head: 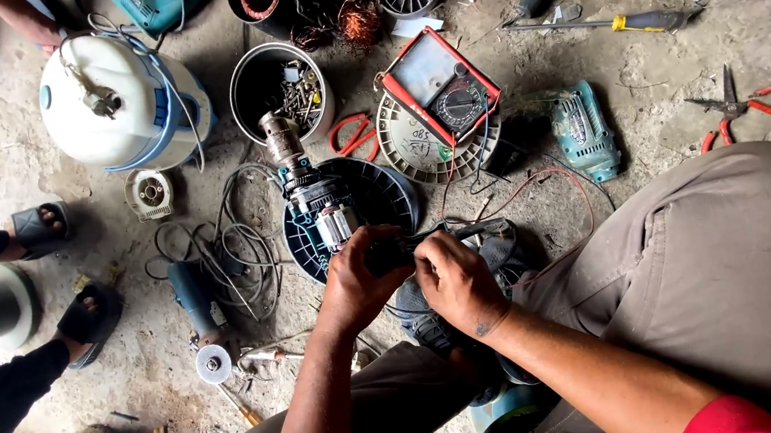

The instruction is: Repairing the internal motor and wiring of a disassembled power tool

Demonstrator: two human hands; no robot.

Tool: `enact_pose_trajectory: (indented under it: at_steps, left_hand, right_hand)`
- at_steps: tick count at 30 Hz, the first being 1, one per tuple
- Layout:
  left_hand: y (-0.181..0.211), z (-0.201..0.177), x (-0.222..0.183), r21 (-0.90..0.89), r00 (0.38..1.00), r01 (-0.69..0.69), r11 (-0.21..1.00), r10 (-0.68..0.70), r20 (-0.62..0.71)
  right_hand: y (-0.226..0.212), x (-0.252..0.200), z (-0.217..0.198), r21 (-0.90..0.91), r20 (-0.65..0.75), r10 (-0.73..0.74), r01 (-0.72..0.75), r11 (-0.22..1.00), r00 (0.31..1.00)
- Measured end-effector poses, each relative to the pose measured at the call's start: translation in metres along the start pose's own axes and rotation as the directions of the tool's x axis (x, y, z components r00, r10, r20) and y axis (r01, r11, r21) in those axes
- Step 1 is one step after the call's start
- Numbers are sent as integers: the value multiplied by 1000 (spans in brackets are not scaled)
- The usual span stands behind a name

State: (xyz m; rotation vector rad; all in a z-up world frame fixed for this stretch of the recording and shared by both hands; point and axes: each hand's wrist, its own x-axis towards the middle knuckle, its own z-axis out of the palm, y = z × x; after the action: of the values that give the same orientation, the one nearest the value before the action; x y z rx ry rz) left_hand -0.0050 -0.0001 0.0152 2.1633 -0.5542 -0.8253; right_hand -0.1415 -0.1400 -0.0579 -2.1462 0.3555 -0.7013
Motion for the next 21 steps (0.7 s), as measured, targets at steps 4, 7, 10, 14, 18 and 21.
enact_pose_trajectory:
  at_steps: [4, 7, 10, 14, 18, 21]
  left_hand:
    - [0, 1, 3, 5, 1000, -12, 1000, 12, -14]
    - [-1, 4, 5, 29, 1000, -20, 999, 20, -16]
    - [-6, 5, 7, 29, 999, -46, 999, 46, -14]
    - [-6, 4, 6, 7, 999, -51, 999, 51, -5]
    - [-4, 2, 6, 5, 999, -51, 999, 51, -3]
    - [-4, 2, 7, -2, 998, -54, 999, 54, 11]
  right_hand:
    - [-1, 7, -6, -102, 24, -97, 99, 990, 995]
    - [-2, 8, -10, -139, 55, -144, 150, 979, 988]
    - [1, 8, -8, -68, 67, -139, 144, 987, 988]
    - [-3, 11, -14, 68, 83, -85, 79, 995, 993]
    - [0, 8, -16, 60, 115, -83, 76, 995, 990]
    - [-2, 7, -16, 112, 123, -44, 30, 993, 991]
